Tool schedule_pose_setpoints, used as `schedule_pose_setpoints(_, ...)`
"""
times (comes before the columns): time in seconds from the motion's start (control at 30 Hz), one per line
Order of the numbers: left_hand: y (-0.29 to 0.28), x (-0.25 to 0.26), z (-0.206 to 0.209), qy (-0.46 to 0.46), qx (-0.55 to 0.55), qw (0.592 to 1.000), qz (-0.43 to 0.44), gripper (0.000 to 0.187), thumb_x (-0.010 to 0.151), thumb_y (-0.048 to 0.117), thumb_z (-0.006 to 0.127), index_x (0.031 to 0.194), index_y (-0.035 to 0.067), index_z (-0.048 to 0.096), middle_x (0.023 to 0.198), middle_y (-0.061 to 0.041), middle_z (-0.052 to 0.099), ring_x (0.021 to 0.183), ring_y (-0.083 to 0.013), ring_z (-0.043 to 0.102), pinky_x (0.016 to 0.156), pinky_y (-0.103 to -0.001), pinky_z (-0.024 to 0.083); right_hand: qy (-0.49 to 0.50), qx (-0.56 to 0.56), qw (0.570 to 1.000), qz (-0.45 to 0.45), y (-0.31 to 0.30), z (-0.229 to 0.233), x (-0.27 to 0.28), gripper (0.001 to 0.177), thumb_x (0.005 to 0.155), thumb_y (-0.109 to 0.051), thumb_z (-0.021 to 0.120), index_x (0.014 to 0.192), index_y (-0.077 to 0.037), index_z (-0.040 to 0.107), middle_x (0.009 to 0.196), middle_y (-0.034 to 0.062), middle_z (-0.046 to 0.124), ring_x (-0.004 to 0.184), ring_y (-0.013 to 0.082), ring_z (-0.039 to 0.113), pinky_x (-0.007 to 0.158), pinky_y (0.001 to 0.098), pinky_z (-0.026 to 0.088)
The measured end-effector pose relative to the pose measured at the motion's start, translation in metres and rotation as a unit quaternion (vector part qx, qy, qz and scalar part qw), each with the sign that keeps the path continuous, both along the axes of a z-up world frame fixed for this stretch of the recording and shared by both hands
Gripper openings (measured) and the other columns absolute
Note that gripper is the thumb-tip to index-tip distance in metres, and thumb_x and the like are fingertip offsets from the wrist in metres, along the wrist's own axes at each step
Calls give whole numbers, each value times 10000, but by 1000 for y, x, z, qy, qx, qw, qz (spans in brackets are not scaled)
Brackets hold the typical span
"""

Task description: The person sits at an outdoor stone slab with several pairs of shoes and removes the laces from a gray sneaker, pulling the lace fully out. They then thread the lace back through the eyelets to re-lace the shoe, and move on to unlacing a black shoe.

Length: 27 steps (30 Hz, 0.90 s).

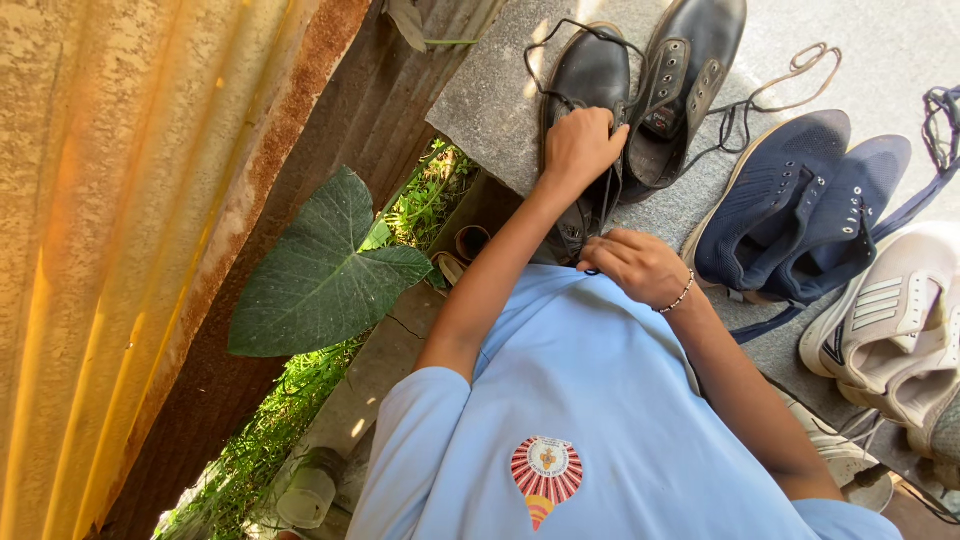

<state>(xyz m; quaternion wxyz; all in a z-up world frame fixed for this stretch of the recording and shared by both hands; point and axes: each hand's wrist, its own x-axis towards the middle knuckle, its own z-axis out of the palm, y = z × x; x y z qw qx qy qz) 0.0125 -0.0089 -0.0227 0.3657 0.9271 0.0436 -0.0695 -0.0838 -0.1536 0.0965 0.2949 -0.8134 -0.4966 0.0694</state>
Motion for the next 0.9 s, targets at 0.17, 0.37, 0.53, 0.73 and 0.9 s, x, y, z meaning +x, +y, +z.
schedule_pose_setpoints(0.17,1,-5,-28,37,-69,997,26,396,862,438,690,697,85,762,669,-186,695,655,-383,695,603,-485,530,53,30,995,75,2,21,-8,160,824,-144,702,958,-58,685,948,46,721,870,207,674,775,339,564)
schedule_pose_setpoints(0.37,-3,-9,-28,53,-76,995,32,530,918,529,615,678,74,740,682,-175,697,665,-382,696,608,-493,525,251,100,949,161,15,51,-25,117,879,-118,713,978,-58,697,878,32,700,769,203,660,712,341,547)
schedule_pose_setpoints(0.53,3,-33,-13,52,-69,996,-27,553,973,543,526,720,90,718,693,-147,714,712,-368,712,656,-500,526,432,55,889,141,15,63,2,232,841,-124,777,1052,-32,751,833,51,705,729,197,681,689,314,547)
schedule_pose_setpoints(0.73,10,-55,13,113,-103,985,-79,414,906,487,612,809,98,714,668,-122,739,730,-343,736,692,-478,551,379,39,866,-324,9,6,73,147,969,-134,590,1012,-6,647,891,67,721,673,186,696,594,335,558)
schedule_pose_setpoints(0.9,1,-74,28,93,-56,994,-31,253,872,333,718,834,85,743,747,-191,707,756,-407,706,695,-517,552,14,-316,897,-307,13,-65,113,600,885,-641,737,726,-62,738,644,178,689,594,360,674,550,447,533)
